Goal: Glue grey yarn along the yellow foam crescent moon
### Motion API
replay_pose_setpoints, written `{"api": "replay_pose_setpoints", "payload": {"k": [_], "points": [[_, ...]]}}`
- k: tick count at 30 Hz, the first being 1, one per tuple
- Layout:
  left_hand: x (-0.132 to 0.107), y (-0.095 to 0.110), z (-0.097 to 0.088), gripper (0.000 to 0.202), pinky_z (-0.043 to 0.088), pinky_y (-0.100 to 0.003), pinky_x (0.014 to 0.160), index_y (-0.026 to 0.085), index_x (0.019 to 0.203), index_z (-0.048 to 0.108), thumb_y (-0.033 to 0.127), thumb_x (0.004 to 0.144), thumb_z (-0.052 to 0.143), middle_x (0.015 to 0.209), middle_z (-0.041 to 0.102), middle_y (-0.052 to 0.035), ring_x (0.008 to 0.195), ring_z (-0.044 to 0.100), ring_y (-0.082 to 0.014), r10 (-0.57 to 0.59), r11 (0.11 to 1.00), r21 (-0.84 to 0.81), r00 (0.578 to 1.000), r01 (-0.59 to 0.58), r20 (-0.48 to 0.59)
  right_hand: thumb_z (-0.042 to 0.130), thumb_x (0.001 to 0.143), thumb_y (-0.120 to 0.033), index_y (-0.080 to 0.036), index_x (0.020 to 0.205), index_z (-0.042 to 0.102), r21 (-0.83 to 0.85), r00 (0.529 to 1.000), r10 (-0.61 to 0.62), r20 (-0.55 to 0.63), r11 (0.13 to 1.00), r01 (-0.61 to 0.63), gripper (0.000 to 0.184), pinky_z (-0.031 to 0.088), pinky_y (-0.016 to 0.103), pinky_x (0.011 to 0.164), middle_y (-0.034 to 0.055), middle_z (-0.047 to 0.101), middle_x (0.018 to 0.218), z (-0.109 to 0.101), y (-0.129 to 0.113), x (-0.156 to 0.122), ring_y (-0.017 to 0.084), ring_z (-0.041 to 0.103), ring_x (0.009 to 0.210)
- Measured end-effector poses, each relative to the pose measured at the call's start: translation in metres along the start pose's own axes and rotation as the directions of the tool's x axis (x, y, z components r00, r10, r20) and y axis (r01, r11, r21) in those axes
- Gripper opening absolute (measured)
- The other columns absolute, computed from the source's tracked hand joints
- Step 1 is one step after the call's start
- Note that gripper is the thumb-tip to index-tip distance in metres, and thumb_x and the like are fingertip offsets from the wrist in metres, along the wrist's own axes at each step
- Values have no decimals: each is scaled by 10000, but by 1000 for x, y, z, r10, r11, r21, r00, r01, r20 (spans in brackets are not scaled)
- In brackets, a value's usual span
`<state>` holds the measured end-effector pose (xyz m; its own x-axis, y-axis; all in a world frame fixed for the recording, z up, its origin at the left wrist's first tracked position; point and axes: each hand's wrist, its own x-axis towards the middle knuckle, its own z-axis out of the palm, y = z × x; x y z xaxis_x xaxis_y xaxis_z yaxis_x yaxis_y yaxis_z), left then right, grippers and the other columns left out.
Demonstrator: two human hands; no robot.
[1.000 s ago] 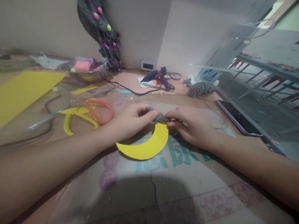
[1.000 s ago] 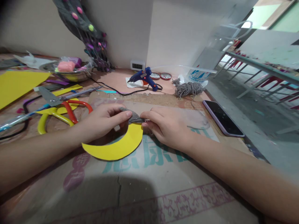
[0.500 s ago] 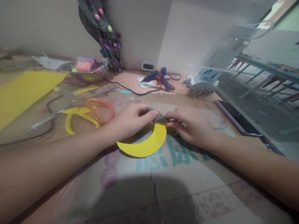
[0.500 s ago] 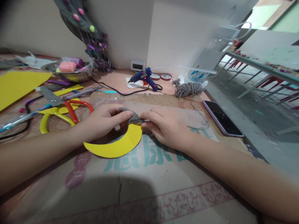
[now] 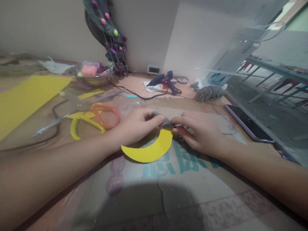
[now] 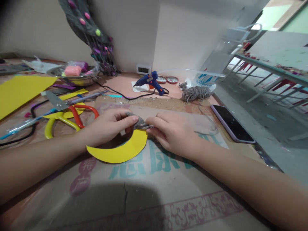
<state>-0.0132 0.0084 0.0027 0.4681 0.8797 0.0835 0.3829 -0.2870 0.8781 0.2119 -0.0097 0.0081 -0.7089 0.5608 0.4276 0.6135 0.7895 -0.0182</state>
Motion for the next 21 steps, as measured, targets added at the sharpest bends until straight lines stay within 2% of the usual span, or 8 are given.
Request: {"api": "replay_pose_setpoints", "payload": {"k": [13, 21], "points": [[0, 2, 1, 367, 359, -251, 561, 173, 644, 561, 430, 899, 505, 593, 562, 34, 576, 509, -112, 7, 1000, 22, 1000, -7, 8, 496, 974, -249, -153, 1026, 649, -9, 1000, -11, -29, 1000, 11, 189, 327, 279, 601, 32, 619, 743, 1, -1, -1, 156, 530, 667], [-2, 1, 1, 346, 376, -243, 569, 176, 674, 563, 423, 908, 501, 576, 563, 38, 555, 508, -109, 24, 999, -27, 1000, -24, -5, 532, 945, -271, -137, 1072, 621, 99, 996, 80, -28, 992, -77, 206, 384, 269, 607, 54, 660, 820, -1, 2, -3, 157, 552, 670]]}}
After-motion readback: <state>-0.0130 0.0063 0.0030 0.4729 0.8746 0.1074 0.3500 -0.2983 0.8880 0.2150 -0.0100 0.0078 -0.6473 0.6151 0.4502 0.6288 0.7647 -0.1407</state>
